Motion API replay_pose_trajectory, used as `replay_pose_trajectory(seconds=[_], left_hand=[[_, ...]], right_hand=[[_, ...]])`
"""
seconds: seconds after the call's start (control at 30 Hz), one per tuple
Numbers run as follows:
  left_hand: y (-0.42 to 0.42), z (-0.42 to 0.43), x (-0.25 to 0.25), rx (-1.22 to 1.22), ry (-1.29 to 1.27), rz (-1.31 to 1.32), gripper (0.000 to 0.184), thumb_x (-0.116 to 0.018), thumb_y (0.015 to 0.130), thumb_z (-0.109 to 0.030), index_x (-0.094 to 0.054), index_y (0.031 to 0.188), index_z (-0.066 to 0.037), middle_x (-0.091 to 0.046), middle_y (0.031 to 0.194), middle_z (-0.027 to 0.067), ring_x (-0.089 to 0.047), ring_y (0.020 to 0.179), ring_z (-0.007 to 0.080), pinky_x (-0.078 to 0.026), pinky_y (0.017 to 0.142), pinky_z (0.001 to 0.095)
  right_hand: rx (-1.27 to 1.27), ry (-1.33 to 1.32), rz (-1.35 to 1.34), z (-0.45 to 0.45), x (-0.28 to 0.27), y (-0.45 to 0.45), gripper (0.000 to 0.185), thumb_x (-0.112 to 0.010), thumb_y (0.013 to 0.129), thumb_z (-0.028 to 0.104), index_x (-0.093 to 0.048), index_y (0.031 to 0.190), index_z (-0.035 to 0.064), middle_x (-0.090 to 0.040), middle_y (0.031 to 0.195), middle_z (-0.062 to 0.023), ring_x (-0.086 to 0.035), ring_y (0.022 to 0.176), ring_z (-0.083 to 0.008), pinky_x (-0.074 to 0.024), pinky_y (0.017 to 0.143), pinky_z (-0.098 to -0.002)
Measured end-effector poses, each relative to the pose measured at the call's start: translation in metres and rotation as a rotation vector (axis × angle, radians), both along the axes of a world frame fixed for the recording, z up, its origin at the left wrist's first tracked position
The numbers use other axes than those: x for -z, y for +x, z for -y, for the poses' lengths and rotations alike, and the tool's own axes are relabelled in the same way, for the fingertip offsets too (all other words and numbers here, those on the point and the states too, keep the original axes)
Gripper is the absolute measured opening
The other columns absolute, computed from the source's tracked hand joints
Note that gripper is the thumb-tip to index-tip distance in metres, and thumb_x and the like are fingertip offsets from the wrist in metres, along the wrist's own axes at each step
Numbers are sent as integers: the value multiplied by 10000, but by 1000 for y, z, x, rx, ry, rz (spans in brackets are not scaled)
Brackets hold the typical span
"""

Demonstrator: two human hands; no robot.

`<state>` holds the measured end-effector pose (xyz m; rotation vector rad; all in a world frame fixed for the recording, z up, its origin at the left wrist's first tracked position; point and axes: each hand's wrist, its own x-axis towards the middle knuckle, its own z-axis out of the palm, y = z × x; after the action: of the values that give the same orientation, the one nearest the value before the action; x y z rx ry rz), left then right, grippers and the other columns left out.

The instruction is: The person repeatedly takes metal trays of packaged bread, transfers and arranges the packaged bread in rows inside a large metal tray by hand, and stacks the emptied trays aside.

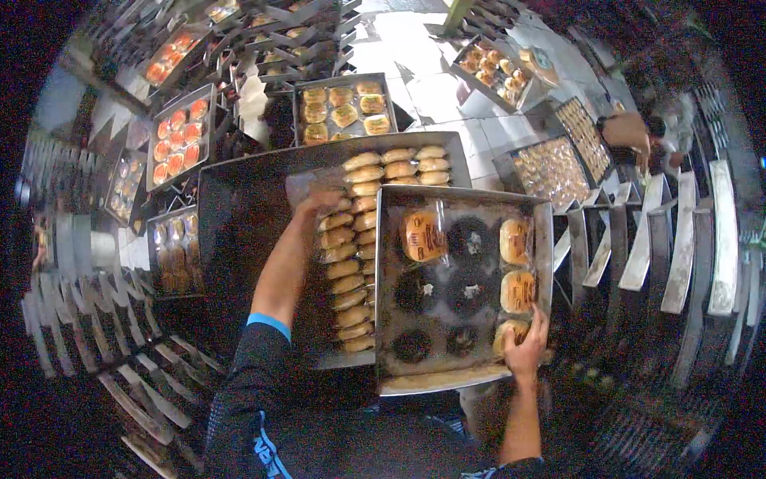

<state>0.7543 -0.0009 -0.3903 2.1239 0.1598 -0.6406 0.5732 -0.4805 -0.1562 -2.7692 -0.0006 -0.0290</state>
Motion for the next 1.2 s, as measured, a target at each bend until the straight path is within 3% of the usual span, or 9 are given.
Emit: replay_pose_trajectory(seconds=[0.17,0.23,0.37,0.43,0.6,0.8,0.93,1.03,1.2], left_hand=[[3,-34,74,274,474,385,406,-432,825,-310,-579,1135,-95,-520,1231,167,-482,1132,350,-390,945,421],[-12,-20,-11,-50,505,-31,386,-482,820,-301,-583,1094,-49,-530,1192,197,-490,1105,352,-398,913,436],[-73,97,-173,-884,364,1028,273,-569,804,-206,-611,934,30,-597,887,204,-573,889,367,-450,796,419],[-95,168,-214,-785,158,925,271,-579,819,-191,-590,990,18,-584,926,201,-564,900,360,-450,795,388],[-87,255,-156,-544,826,422,845,-559,803,-500,-235,1322,83,-515,1046,274,-484,1021,412,-347,925,460],[-97,260,-187,-464,443,227,732,-695,719,-428,-403,1166,72,-532,1076,217,-561,945,371,-445,831,432],[-116,262,-179,-495,-301,333,560,-717,753,-242,-397,1138,8,-533,1065,114,-569,946,224,-473,803,328],[-123,265,-187,-665,-733,203,482,-625,825,-163,-363,1207,-31,-520,1101,100,-544,980,192,-466,813,306],[-120,282,-200,-416,-505,170,549,-519,853,-243,-313,1329,-60,-442,1264,111,-463,1142,244,-374,954,385]], right_hand=[[38,35,15,23,-1,18,591,-597,756,113,-353,1268,-55,-410,1227,-255,-412,1149,-402,-330,990,-420],[13,58,-32,37,11,24,603,-594,772,121,-333,1280,-71,-396,1245,-277,-401,1165,-410,-321,1002,-425],[40,163,-133,35,41,34,689,-581,796,143,-220,1341,-74,-382,1256,-310,-384,1174,-437,-301,1012,-439],[92,294,-175,32,49,36,763,-624,770,187,-201,1351,-66,-373,1264,-316,-383,1174,-436,-296,1014,-439],[139,507,-470,38,57,66,785,-767,587,302,-385,1169,-61,-468,1153,-265,-456,1091,-388,-367,930,-460],[76,706,-436,41,42,60,531,-718,662,136,-419,1082,10,-526,1070,-184,-538,982,-325,-440,838,-390],[146,1422,-111,47,49,94,521,-663,717,58,-426,1180,17,-542,1073,-85,-531,974,-181,-443,849,-318],[154,1362,-240,41,48,128,366,-649,765,78,-500,1089,-5,-579,997,-81,-552,907,-152,-447,812,-289],[207,1986,-624,44,14,105,383,-532,856,161,-470,1191,-13,-568,1090,-93,-558,982,-154,-422,879,-282]])
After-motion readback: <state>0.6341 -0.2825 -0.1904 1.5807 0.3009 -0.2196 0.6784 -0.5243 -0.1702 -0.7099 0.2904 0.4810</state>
